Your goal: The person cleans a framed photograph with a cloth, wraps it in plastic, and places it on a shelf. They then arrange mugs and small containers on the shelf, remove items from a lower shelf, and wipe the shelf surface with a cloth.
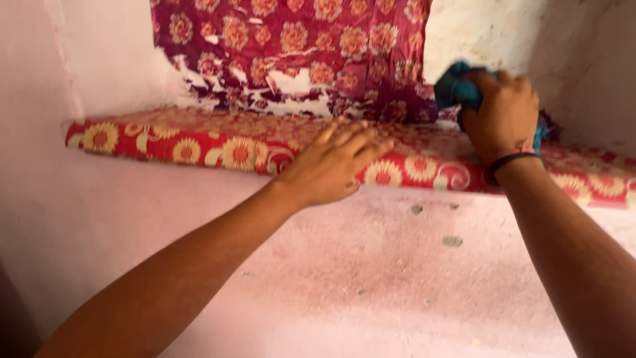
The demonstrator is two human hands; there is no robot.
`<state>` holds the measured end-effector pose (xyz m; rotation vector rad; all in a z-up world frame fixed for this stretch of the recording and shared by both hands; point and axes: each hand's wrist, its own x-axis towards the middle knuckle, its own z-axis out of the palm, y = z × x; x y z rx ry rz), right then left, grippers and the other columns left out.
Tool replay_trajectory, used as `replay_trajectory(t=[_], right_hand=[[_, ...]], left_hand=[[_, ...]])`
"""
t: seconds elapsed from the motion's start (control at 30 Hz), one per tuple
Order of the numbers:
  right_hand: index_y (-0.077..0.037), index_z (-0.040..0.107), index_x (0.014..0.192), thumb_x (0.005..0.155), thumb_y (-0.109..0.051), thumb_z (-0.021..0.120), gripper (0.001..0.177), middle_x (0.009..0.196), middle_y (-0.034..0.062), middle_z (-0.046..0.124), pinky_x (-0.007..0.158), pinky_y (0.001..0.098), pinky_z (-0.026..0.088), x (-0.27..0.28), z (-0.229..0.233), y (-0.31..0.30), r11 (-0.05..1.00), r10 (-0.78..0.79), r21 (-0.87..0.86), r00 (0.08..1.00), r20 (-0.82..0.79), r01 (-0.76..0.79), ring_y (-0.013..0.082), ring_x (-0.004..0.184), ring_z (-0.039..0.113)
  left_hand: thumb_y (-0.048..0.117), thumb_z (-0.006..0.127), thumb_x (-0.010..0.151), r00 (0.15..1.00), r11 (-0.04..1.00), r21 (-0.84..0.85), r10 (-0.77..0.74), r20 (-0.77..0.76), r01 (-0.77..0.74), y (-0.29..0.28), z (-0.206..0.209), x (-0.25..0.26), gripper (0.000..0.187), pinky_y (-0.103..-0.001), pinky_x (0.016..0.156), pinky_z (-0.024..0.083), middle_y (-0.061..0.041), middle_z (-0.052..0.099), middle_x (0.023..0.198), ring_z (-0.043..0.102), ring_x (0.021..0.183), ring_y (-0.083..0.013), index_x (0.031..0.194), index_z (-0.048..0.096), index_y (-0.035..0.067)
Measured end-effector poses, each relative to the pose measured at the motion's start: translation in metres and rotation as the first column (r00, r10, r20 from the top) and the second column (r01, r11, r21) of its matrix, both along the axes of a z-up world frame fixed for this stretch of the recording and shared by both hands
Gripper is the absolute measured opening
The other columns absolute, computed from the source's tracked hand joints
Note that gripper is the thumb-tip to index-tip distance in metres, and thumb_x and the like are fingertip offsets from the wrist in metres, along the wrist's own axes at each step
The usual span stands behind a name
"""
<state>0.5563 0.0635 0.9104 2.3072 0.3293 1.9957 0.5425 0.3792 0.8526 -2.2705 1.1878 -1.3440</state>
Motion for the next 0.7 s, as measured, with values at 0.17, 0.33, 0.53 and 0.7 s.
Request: replay_trajectory(t=[0.17, 0.33, 0.53, 0.7], right_hand=[[-0.019, 0.073, 0.122, 0.08, -0.006, 0.07, 0.043, 0.116, 0.011, 0.068, 0.098, 0.0486, 0.046, -0.052, -0.035, 0.039, 0.979, 0.179, -0.123, 0.973, 0.146, -0.162, 0.0383, 0.115, 0.058], [-0.022, 0.076, 0.116, 0.082, -0.007, 0.075, 0.037, 0.116, 0.0082, 0.069, 0.092, 0.0488, 0.045, -0.096, -0.047, 0.072, 0.974, 0.145, -0.186, 0.985, 0.095, -0.126, 0.0364, 0.109, 0.06], [-0.02, 0.076, 0.117, 0.081, -0.004, 0.074, 0.04, 0.106, 0.0118, 0.071, 0.086, 0.0515, 0.048, -0.101, -0.033, 0.088, 0.981, 0.182, -0.066, 0.983, 0.031, -0.18, 0.0405, 0.099, 0.062], [-0.006, 0.066, 0.122, 0.09, 0.0, 0.068, 0.033, 0.109, 0.0058, 0.074, 0.09, 0.0341, 0.056, -0.038, -0.006, 0.096, 0.441, 0.84, 0.182, 0.476, 0.262, -0.879, 0.0291, 0.1, 0.07]], left_hand=[[0.049, 0.065, 0.096, 0.988, 0.971, -0.201, -0.144, -0.057, 0.13, 0.007, -0.031, -0.028, 0.081, -0.06, 0.121, 0.015, -0.019, 0.035, 0.159, 0.027, 0.149, -0.0351, 0.157, 0.03, 0.009], [0.048, 0.061, 0.101, 0.994, 0.947, -0.32, -0.056, -0.09, 0.025, 0.013, -0.028, -0.05, 0.073, -0.058, 0.124, 0.016, -0.018, 0.034, 0.162, 0.025, 0.152, -0.0352, 0.156, 0.034, 0.008], [0.058, 0.055, 0.1, 0.909, 0.794, -0.594, -0.333, -0.251, 0.127, 0.01, 0.003, -0.038, 0.079, -0.05, 0.124, 0.028, -0.02, 0.036, 0.163, 0.03, 0.153, -0.0347, 0.158, 0.036, 0.008], [0.071, 0.05, 0.094, 0.218, 0.327, -0.884, -0.939, -0.265, 0.333, -0.034, 0.046, 0.02, 0.092, -0.047, 0.122, 0.037, -0.02, 0.048, 0.159, 0.044, 0.151, -0.0332, 0.155, 0.039, 0.004]])
